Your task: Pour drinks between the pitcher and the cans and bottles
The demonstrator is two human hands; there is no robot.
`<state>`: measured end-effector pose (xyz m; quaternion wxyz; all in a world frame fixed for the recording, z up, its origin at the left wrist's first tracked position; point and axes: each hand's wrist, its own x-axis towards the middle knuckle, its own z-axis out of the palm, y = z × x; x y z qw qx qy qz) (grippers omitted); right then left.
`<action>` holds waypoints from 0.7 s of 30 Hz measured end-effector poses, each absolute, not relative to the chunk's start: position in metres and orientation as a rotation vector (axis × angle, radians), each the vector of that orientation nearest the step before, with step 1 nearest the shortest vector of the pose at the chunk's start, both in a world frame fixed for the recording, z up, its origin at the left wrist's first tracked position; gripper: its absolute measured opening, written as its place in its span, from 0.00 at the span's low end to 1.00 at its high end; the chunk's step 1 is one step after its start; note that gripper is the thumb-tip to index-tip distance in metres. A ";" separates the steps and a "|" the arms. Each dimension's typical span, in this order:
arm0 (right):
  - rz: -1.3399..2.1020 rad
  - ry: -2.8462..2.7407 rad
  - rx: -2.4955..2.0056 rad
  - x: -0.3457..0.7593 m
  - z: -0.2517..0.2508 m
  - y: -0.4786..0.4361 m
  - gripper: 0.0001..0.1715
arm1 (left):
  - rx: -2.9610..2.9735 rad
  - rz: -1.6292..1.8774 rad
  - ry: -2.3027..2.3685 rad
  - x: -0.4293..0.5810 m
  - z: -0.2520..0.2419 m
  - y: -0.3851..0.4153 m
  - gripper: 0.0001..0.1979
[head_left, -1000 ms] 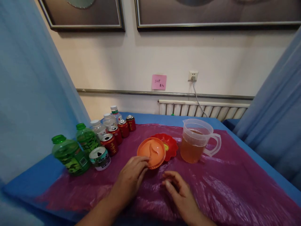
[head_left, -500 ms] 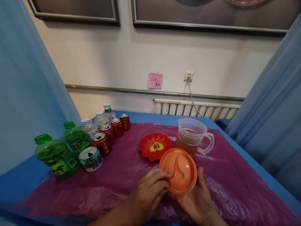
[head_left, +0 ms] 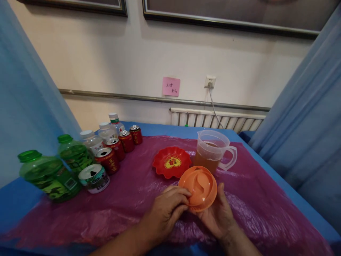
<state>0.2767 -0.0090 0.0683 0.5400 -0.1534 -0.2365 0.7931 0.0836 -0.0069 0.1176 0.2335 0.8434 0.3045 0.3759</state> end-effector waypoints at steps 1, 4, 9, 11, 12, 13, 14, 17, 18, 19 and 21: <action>1.815 -0.614 -0.411 0.277 0.065 -0.009 0.48 | 2.257 1.010 0.843 0.084 0.120 -0.006 0.05; 1.388 -0.946 -0.603 0.282 0.057 -0.009 0.56 | 1.926 0.987 0.882 0.085 0.130 -0.004 0.03; 0.609 -1.586 -0.982 0.309 0.066 -0.013 0.80 | 1.427 0.883 0.750 0.095 0.152 0.001 0.11; 0.456 -1.692 -1.022 0.323 0.078 -0.014 0.78 | 1.365 0.835 0.695 0.101 0.157 0.004 0.13; 0.385 -1.718 -1.019 0.329 0.084 -0.015 0.77 | 1.354 0.816 0.672 0.104 0.158 0.006 0.14; 0.318 -1.730 -1.008 0.334 0.090 -0.016 0.75 | 1.352 0.801 0.651 0.107 0.159 0.007 0.15; 0.268 -1.730 -0.998 0.339 0.095 -0.017 0.73 | 1.354 0.792 0.636 0.109 0.159 0.009 0.15; 0.256 -1.702 -1.004 0.348 0.104 -0.019 0.63 | 1.335 0.818 0.583 0.118 0.158 0.014 0.16; 0.274 -1.689 -1.019 0.349 0.105 -0.019 0.58 | 1.327 0.836 0.571 0.121 0.158 0.015 0.15; 0.290 -1.679 -1.032 0.349 0.106 -0.018 0.54 | 1.325 0.849 0.565 0.125 0.159 0.016 0.15; 0.346 -1.634 -1.048 0.349 0.108 -0.015 0.54 | 1.327 0.878 0.557 0.129 0.163 0.017 0.12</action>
